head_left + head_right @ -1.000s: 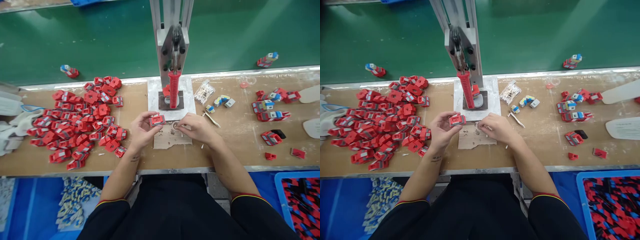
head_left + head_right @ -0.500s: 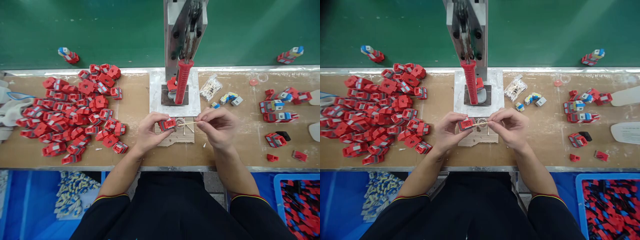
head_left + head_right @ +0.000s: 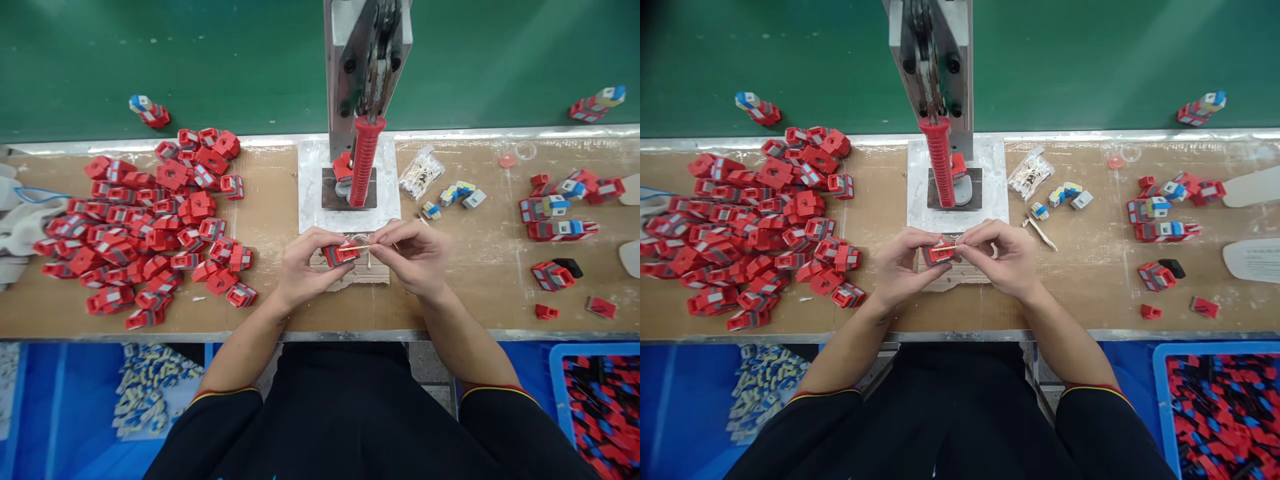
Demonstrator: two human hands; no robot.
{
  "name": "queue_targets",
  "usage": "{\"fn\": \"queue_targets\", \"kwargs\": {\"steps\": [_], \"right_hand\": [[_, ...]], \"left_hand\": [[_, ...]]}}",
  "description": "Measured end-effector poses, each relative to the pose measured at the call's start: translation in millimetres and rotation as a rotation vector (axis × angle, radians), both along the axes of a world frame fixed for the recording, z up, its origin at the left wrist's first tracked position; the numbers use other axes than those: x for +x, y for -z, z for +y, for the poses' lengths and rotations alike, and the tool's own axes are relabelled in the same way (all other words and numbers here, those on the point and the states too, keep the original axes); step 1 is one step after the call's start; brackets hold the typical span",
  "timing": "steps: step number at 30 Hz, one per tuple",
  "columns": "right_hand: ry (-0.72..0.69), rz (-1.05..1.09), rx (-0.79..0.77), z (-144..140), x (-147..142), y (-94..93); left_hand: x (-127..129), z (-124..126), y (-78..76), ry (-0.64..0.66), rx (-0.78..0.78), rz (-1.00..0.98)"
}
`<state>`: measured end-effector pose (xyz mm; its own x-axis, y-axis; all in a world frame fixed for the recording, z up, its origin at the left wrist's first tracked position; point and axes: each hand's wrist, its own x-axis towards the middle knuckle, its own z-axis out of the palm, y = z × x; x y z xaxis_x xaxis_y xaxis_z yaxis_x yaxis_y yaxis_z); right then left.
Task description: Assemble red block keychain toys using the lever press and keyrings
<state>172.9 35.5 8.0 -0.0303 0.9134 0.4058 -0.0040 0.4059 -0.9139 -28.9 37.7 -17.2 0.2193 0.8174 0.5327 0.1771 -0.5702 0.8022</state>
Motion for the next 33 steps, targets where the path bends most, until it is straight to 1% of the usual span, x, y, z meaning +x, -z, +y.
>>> {"fn": "queue_targets", "kwargs": {"steps": [2, 7, 10, 13, 15, 17, 19, 22, 24, 25, 27, 31, 33], "right_hand": [[0.008, -0.012, 0.018, 0.9, 0.7, 0.0], [0.067, -0.069, 0.003, 3.5, 3.8, -2.3], [0.085, -0.065, 0.029, 4.3, 6.9, -5.1], [0.116, -0.054, 0.052, 5.3, 15.2, -8.2], [0.123, -0.096, 0.045, 7.0, 23.2, -9.2], [0.078, -0.212, 0.027, 9.8, 30.3, -8.5], [-0.005, -0.379, 0.007, 13.1, 33.6, -5.9], [-0.127, -0.628, -0.017, 16.8, 31.5, -1.3], [-0.172, -0.71, -0.029, 17.4, 29.3, -0.3], [-0.171, -0.707, -0.031, 17.1, 28.9, -0.8], [-0.128, -0.617, -0.029, 15.2, 29.4, -3.1], [0.007, -0.278, -0.03, 9.9, 28.4, -6.8], [0.049, -0.137, -0.027, 7.7, 23.5, -6.6]], "left_hand": [[-0.7, 0.1, 0.1, 0.003, 0.001, -0.003], [-3.1, 0.5, 1.4, -0.019, -0.01, 0.012], [-3.5, 0.2, 1.2, -0.024, -0.007, 0.001], [-3.6, 0.2, 0.7, -0.029, -0.006, 0.004], [-4.0, 0.7, 1.0, -0.044, -0.003, 0.017], [-4.8, 1.6, 1.9, -0.061, 0.004, 0.017], [-5.8, 2.7, 3.0, -0.071, 0.011, 0.009], [-7.1, 4.0, 4.1, -0.068, 0.016, -0.003], [-7.6, 4.5, 4.4, -0.066, 0.021, -0.004], [-7.7, 4.6, 4.3, -0.066, 0.026, -0.001], [-7.6, 4.5, 4.0, -0.075, 0.032, 0.012], [-6.8, 3.7, 2.9, -0.101, 0.051, 0.055], [-6.5, 3.1, 2.7, -0.108, 0.069, 0.079]]}}
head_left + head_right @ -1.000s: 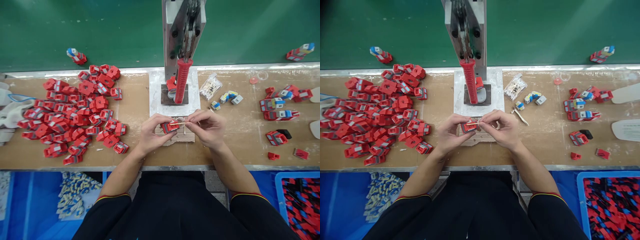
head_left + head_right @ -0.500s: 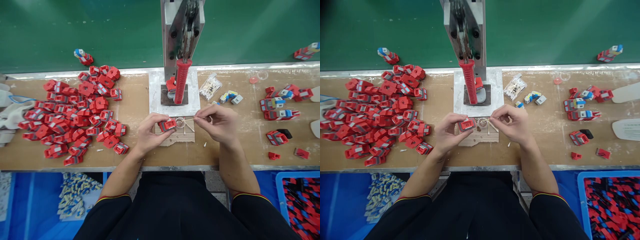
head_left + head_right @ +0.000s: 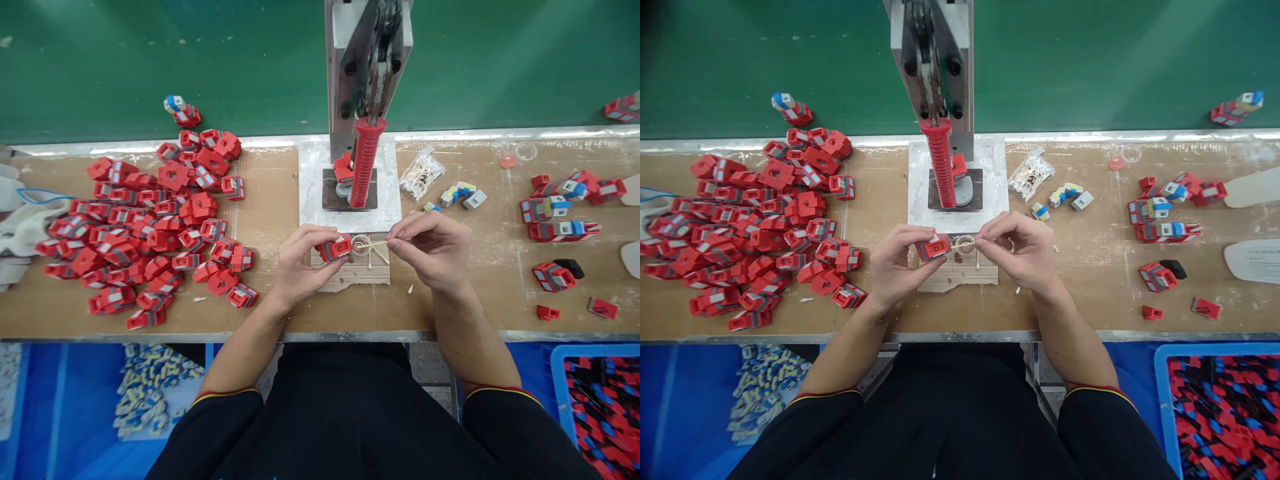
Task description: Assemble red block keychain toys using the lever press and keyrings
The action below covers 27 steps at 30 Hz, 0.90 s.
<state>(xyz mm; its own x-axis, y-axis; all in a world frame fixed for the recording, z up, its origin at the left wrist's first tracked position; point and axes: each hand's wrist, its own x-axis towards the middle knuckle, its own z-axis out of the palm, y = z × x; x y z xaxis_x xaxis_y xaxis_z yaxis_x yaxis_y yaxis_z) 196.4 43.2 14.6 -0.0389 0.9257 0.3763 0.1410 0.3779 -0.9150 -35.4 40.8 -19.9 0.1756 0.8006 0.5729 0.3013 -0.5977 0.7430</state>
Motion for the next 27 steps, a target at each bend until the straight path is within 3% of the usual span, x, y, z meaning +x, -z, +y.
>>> {"fn": "queue_targets", "kwargs": {"steps": [11, 27], "right_hand": [[-0.098, 0.212, -0.044, -5.4, -20.6, 5.8], [-0.124, 0.154, -0.052, -1.0, -15.6, 6.8]], "left_hand": [[0.8, -1.5, -0.4, 0.016, 0.04, 0.061], [-0.8, -0.9, -1.2, 0.006, 0.054, 0.075]]}}
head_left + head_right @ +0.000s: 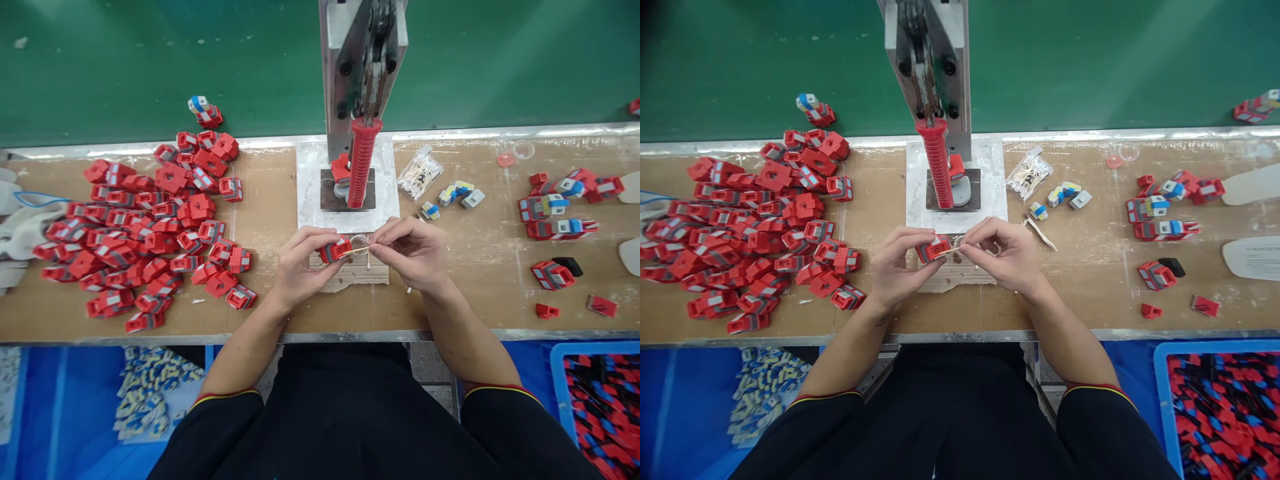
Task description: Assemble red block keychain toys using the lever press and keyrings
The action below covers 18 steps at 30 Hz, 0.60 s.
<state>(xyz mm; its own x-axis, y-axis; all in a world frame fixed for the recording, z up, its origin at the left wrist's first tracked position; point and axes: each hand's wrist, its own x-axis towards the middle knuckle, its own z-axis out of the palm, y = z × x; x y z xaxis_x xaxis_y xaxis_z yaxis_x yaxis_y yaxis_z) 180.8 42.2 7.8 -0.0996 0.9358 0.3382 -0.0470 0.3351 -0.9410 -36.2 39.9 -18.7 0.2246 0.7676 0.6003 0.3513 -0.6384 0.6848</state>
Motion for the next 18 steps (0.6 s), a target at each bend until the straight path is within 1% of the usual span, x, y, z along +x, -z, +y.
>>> {"fn": "queue_targets", "kwargs": {"steps": [7, 13, 15, 18], "right_hand": [[0.02, -0.058, 0.065, 1.9, 4.3, -2.7], [0.211, -0.066, 0.147, 8.0, 30.6, -5.5], [0.178, -0.127, 0.147, 9.8, 36.4, -7.0], [0.026, -0.29, 0.126, 10.0, 36.5, -9.6]], "left_hand": [[-1.6, 0.6, -0.1, -0.008, 0.01, 0.018], [-2.1, 1.4, -0.7, -0.011, 0.018, -0.009], [-2.7, 1.8, -0.9, -0.019, 0.017, -0.001], [-3.4, 2.4, -1.7, -0.03, 0.012, 0.018]]}}
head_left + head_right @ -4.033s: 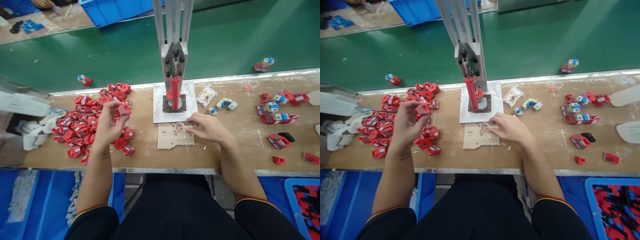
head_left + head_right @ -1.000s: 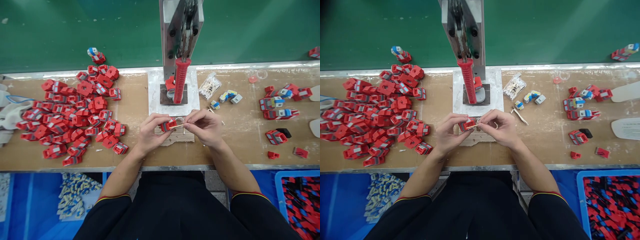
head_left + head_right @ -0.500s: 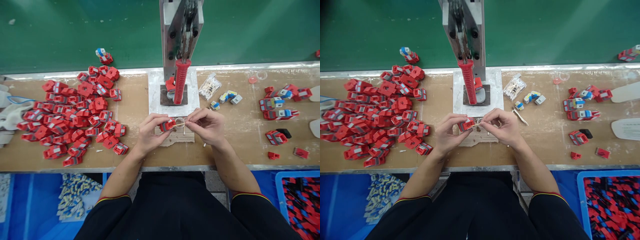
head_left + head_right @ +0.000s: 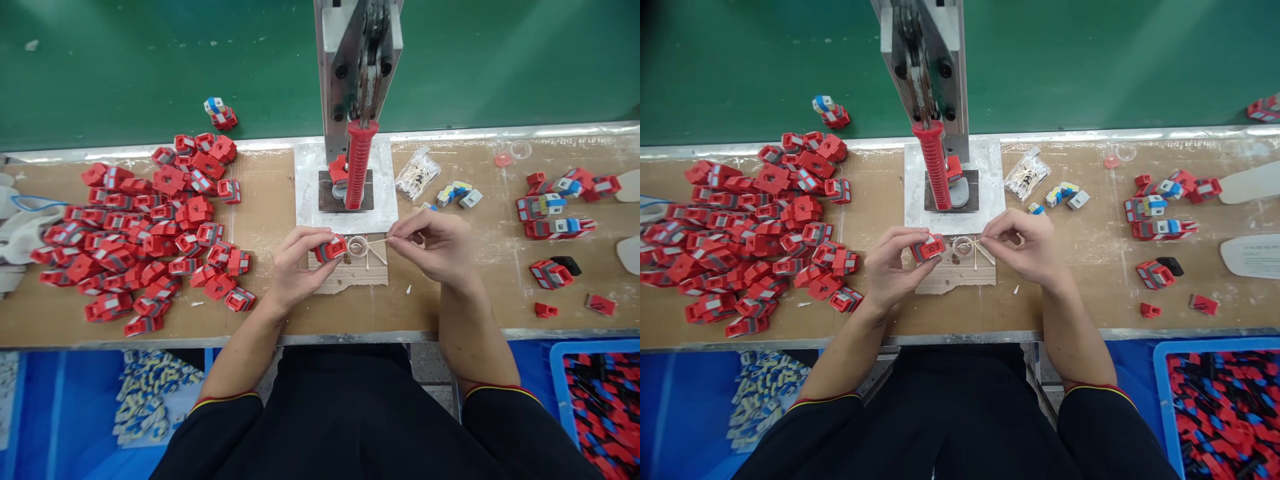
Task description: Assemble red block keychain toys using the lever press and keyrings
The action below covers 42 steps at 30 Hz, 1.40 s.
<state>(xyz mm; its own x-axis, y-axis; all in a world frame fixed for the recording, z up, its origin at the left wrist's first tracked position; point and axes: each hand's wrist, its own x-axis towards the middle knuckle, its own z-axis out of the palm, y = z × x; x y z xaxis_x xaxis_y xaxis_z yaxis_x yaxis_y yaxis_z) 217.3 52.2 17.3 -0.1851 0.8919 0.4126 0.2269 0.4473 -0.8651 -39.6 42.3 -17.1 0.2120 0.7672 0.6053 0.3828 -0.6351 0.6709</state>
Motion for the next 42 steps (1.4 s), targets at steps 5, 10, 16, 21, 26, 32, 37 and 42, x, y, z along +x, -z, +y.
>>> {"fn": "queue_targets", "kwargs": {"steps": [5, 10, 16, 21, 26, 32, 37, 42], "right_hand": [[-0.082, -0.26, 0.039, 0.6, -3.8, 3.1], [-0.193, -0.471, -0.015, 4.8, -6.4, 14.1], [0.08, -0.274, 0.077, 6.7, 29.6, 2.9], [0.48, -0.549, -0.044, 11.0, 76.2, 6.4], [0.388, -0.849, -0.171, 15.6, 69.3, 30.5], [0.335, -0.7, -0.168, 17.1, 68.9, 34.5], [0.225, -0.099, -0.038, 7.3, 50.9, 14.6], [0.02, 0.123, -0.036, -1.9, 12.4, 7.7]], "left_hand": [[-0.1, 0.4, -1.3, 0.002, 0.006, -0.01], [-0.3, 0.1, -1.6, -0.013, -0.004, 0.015], [0.4, -0.3, -3.8, -0.011, -0.022, -0.047], [-0.2, -1.1, -1.6, -0.029, -0.077, -0.083], [-2.5, 0.0, 4.4, -0.048, -0.118, -0.113], [-1.7, -0.5, 6.7, -0.012, -0.166, -0.173], [4.5, -2.8, 3.3, 0.089, -0.231, -0.283], [8.5, -4.8, 6.1, 0.134, -0.233, -0.32]]}}
